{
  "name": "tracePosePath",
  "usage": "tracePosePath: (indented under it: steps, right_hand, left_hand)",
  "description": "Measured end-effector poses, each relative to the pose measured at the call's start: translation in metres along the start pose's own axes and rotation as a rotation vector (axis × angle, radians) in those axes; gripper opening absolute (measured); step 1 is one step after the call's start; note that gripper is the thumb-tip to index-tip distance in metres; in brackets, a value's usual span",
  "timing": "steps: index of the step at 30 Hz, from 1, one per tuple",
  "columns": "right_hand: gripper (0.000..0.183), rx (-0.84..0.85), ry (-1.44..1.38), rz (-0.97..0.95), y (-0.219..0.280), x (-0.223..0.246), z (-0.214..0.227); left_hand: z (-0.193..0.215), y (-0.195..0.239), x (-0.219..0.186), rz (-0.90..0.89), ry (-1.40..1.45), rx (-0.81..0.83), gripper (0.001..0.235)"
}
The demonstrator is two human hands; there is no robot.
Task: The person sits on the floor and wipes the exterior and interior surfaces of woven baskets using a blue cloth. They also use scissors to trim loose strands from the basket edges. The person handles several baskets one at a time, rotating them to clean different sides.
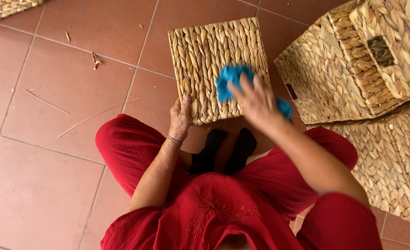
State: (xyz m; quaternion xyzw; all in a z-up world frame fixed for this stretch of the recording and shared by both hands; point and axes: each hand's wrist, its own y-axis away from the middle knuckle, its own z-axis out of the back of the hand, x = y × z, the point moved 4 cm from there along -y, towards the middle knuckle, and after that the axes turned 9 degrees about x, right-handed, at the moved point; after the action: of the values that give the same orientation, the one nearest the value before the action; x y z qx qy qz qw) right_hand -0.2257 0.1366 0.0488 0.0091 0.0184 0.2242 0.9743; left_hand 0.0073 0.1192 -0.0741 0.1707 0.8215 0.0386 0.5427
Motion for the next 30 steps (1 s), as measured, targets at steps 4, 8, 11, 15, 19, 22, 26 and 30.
tracePosePath:
  steps: [4,8,11,15,19,22,26,30]
  right_hand:
    - [0.09,-0.083,0.084,-0.217,-0.095,-0.091,-0.016]
    - [0.081,0.006,-0.116,-0.358,-0.135,-0.11,-0.026]
    - [0.078,0.052,-0.092,-0.28,-0.105,-0.087,-0.021]
    - [0.071,0.038,0.008,-0.137,-0.017,-0.032,-0.003]
    - [0.068,0.012,-0.031,-0.102,0.044,0.006,0.013]
    - [0.062,-0.118,-0.06,-0.091,0.064,0.013,0.015]
    - [0.045,-0.188,-0.228,-0.153,0.07,-0.006,0.013]
    - [0.03,-0.303,-0.866,-0.328,0.076,-0.027,0.019]
  left_hand:
    - [0.0,0.004,0.0,0.024,-0.019,-0.018,0.055]
    - [0.008,0.0,0.005,0.074,-0.029,-0.071,0.055]
    - [0.012,-0.007,0.015,-0.04,0.008,-0.053,0.056]
    - [0.02,-0.007,0.029,-0.059,-0.028,-0.083,0.058]
    - [0.008,-0.002,0.016,-0.033,-0.034,-0.075,0.057]
    - [-0.006,0.005,-0.007,0.006,-0.055,-0.024,0.055]
    - [-0.041,0.012,-0.046,-0.227,-0.05,0.057,0.049]
    - [-0.074,0.033,-0.08,-0.278,-0.503,0.035,0.031]
